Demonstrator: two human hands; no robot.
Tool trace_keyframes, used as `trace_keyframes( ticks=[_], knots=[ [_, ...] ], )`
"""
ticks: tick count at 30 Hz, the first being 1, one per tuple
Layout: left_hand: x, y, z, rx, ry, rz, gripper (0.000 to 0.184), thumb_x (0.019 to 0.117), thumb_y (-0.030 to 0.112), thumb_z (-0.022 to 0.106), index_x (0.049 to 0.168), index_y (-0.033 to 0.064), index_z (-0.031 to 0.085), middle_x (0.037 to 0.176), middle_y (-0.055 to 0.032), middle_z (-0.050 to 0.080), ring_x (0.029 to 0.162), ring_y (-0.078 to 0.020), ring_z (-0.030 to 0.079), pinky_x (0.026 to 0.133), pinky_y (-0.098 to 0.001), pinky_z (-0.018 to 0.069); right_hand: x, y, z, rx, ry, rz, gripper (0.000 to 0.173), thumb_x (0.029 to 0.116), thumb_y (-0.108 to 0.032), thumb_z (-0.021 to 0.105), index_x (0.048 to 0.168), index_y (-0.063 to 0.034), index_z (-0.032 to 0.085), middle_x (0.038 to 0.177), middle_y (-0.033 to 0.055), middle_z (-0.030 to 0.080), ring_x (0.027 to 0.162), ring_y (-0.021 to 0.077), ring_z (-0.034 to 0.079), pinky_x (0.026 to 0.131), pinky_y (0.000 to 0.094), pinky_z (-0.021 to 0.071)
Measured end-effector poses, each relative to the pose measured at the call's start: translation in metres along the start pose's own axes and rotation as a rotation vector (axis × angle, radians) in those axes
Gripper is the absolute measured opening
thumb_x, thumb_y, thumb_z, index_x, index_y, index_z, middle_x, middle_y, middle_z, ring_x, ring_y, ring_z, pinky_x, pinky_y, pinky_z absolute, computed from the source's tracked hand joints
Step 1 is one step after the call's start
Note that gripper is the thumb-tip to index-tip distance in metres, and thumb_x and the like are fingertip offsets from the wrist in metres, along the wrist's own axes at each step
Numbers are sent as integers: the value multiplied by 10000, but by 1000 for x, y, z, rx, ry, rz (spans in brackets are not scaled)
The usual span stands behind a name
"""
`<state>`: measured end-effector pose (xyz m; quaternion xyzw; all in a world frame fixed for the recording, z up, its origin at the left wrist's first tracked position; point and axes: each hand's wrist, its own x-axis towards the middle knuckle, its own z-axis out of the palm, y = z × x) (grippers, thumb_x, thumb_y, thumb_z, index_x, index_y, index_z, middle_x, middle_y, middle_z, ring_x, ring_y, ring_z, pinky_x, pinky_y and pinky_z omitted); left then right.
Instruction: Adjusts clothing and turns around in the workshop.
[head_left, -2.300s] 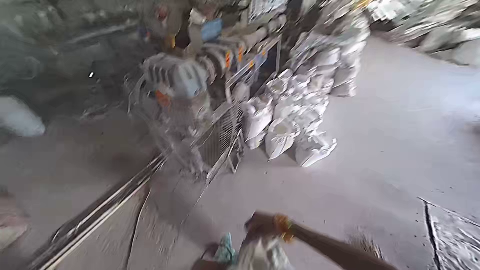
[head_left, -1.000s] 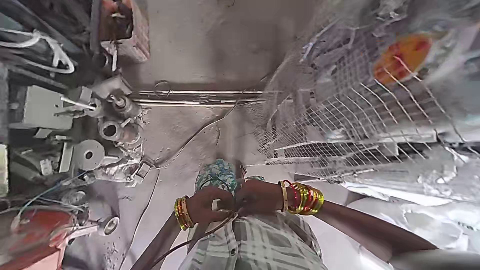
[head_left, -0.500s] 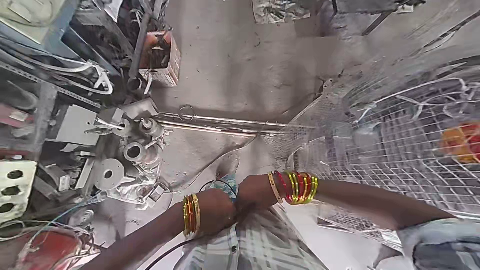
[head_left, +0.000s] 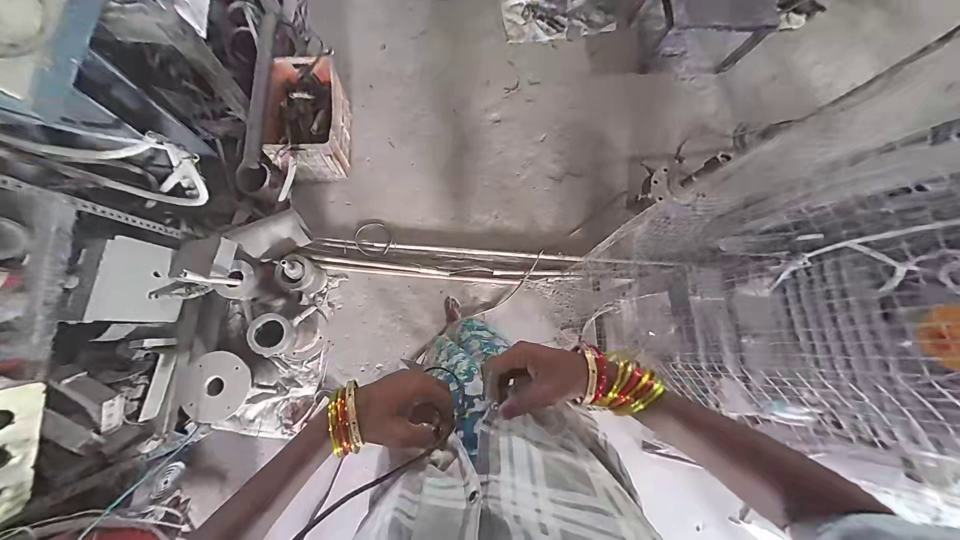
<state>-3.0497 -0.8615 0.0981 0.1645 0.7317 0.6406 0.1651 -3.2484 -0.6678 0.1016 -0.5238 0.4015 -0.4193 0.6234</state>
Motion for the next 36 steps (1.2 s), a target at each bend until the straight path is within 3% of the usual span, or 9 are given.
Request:
trace_keyframes(
  ticks=[4, 8, 11, 14, 20, 24, 27, 30, 36],
  knots=[
    [-10, -11, -36, -131, 48, -25, 234, 819, 41, 638, 980, -125, 677, 865, -130, 693, 794, -17, 612, 750, -175, 495, 37, 3, -29, 48, -24, 60, 103, 894, -45, 668, 967, 26, 654, 829, -77, 639, 735, -88, 572, 663, 103, 476],
    [-20, -16, -89, -150, 147, -60, 222, 862, 19, 628, 1009, -131, 699, 923, -125, 729, 855, 13, 647, 815, -164, 513, 85, 5, -80, 3, 0, -9, 100, 903, -37, 682, 907, 62, 683, 811, -64, 662, 730, -117, 562, 665, 75, 460],
    [-27, -17, -131, -127, 298, -53, 180, 898, 13, 623, 973, -127, 707, 883, -117, 728, 823, 34, 642, 776, -142, 513, 136, 7, -123, 104, -15, -146, 98, 951, -101, 662, 958, -11, 700, 1025, -82, 704, 886, -90, 621, 754, 109, 520],
    [-29, -13, -167, -72, 428, -107, 136, 880, 7, 638, 904, -112, 699, 807, -107, 701, 741, 49, 590, 690, -122, 468, 184, -10, -151, 157, -111, -120, 86, 974, -100, 608, 953, -38, 663, 1055, -89, 721, 816, -125, 592, 684, 87, 481],
    [-26, -28, -212, 173, 522, -79, 163, 823, 75, 694, 843, -85, 717, 871, -193, 714, 870, -253, 682, 849, -408, 523, 235, -23, -201, 62, -253, -22, 106, 980, -72, 566, 919, 6, 604, 834, -103, 616, 717, -134, 511, 649, 75, 420],
    [-15, -30, -240, 322, 570, -60, 154, 834, 163, 706, 832, 19, 762, 987, -153, 748, 979, -321, 692, 901, -546, 482, 242, -24, -220, 64, -236, -18, 115, 984, -71, 551, 912, 10, 590, 771, -102, 548, 706, -108, 501, 656, 90, 415],
    [-14, -25, -265, 297, 623, -118, 142, 855, 128, 715, 857, -4, 767, 1039, -153, 757, 1013, -250, 695, 903, -383, 535, 245, -17, -235, 175, -188, -55, 91, 978, -87, 577, 887, -75, 583, 719, -167, 539, 661, -128, 508, 613, 79, 419],
    [-12, -25, -287, 58, 688, -175, 130, 867, 29, 688, 901, -89, 732, 1036, -170, 747, 924, -85, 715, 759, -189, 575, 251, -12, -254, 271, -187, 46, 88, 955, -60, 606, 878, -82, 645, 673, -183, 569, 594, -128, 502, 548, 76, 405],
    [5, -57, -343, -220, 673, -101, 127, 872, -40, 672, 966, -103, 731, 952, -75, 754, 884, 4, 701, 827, -174, 579, 301, -44, -280, 123, -124, 424, 132, 940, 6, 629, 814, 28, 660, 654, -70, 590, 593, -52, 524, 587, 153, 441]
  ],
)
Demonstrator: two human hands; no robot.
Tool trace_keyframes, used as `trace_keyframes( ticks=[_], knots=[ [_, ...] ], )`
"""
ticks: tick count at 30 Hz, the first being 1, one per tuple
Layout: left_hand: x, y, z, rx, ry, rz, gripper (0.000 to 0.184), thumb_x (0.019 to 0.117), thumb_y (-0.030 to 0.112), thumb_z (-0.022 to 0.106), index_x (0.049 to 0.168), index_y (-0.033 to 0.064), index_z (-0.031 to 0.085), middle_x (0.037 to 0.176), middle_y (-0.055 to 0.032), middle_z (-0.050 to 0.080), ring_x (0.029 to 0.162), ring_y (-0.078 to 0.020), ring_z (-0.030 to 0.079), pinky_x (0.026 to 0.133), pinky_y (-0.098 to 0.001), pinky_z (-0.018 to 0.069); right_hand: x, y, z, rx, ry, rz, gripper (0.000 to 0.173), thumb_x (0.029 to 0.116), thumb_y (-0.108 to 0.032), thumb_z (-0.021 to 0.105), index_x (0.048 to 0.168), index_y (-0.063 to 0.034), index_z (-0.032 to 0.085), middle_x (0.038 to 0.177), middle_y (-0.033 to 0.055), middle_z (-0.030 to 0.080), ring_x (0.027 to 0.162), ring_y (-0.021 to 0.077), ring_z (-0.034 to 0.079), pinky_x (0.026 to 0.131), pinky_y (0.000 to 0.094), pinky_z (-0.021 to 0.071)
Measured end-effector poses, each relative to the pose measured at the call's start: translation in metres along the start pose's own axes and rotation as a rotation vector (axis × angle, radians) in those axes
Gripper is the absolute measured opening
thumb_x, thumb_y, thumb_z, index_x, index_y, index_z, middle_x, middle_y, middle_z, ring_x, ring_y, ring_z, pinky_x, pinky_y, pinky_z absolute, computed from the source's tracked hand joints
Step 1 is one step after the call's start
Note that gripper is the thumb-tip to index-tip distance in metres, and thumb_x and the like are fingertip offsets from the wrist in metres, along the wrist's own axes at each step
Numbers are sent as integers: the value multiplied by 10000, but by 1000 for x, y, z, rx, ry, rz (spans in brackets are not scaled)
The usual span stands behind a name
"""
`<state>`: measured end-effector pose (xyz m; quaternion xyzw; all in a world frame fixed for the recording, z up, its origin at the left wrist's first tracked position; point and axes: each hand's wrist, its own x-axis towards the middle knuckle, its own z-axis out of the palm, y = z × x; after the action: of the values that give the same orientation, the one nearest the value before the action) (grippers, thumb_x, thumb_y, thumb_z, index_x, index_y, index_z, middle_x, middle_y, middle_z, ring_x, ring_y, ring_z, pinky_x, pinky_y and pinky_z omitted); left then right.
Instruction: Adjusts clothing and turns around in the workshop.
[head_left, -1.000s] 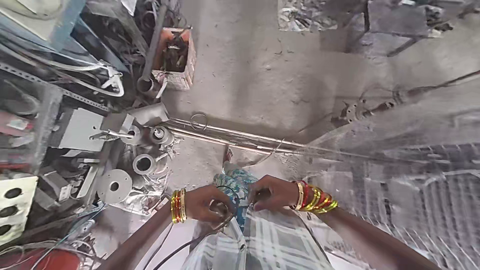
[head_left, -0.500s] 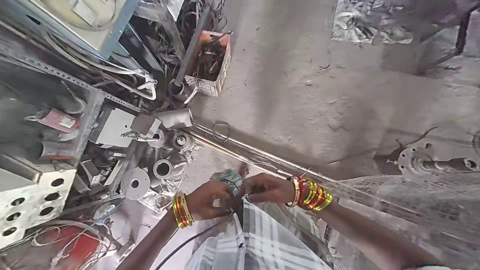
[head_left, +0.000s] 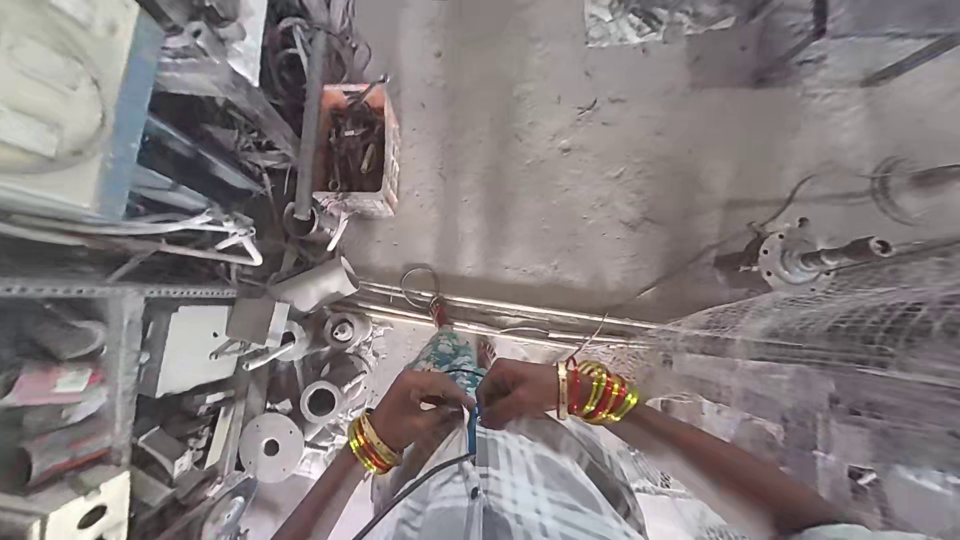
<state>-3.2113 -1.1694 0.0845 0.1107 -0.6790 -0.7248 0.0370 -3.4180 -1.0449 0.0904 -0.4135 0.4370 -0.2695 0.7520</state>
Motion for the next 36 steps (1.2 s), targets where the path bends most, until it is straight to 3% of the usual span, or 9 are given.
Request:
trace_keyframes(
  ticks=[5, 10, 15, 22, 27, 31, 36],
  knots=[
    [52, 6, -59, -75, -105, 14, 155, 859, -88, 659, 992, -103, 737, 986, -70, 724, 920, 8, 678, 830, -161, 573, 33, -44, -40, -70, 162, 24, 184, 927, -17, 662, 746, 4, 637, 619, -63, 562, 558, -29, 500, 552, 179, 417],
    [87, 28, -110, -183, -109, -103, 168, 783, -91, 702, 903, 20, 741, 849, 96, 747, 773, 43, 687, 744, -155, 581, 54, -90, -64, -15, 308, 67, 130, 925, -7, 663, 795, -2, 658, 647, -86, 577, 582, -45, 507, 577, 164, 423],
    [122, 42, -148, -171, -293, -114, 147, 803, -101, 707, 898, 2, 752, 861, 72, 757, 792, 41, 692, 764, -157, 580, 62, -111, -72, 44, 435, 36, 102, 909, -6, 662, 807, -7, 677, 663, -91, 605, 595, -49, 533, 590, 168, 449],
    [168, 55, -162, -91, -450, -105, 105, 805, -83, 707, 885, -22, 738, 855, 75, 737, 802, 64, 669, 763, -134, 560, 51, -122, -90, 88, 545, 20, 88, 943, 6, 643, 900, 62, 695, 770, -28, 657, 682, -37, 560, 685, 178, 479],
    [204, 58, -162, -14, -482, -103, 68, 815, -50, 721, 881, -39, 727, 853, 57, 737, 800, 65, 669, 769, -136, 562, 37, -119, -118, 101, 599, -38, 92, 924, -10, 662, 855, 45, 688, 688, -51, 617, 578, -49, 510, 571, 151, 432],
    [247, 56, -155, -9, -435, -3, 58, 826, -60, 712, 884, -61, 716, 894, 24, 749, 861, 31, 692, 819, -170, 579, 24, -116, -161, 42, 621, -63, 110, 930, -27, 674, 880, 70, 691, 721, -14, 630, 616, -36, 516, 611, 169, 439],
    [321, 60, -140, -12, -365, 27, 80, 810, -77, 715, 881, -45, 728, 891, 34, 753, 863, 21, 701, 821, -185, 590, -8, -116, -237, 108, 618, -140, 100, 923, 7, 659, 830, 29, 686, 684, -77, 617, 596, -74, 517, 589, 136, 432]
  ],
)
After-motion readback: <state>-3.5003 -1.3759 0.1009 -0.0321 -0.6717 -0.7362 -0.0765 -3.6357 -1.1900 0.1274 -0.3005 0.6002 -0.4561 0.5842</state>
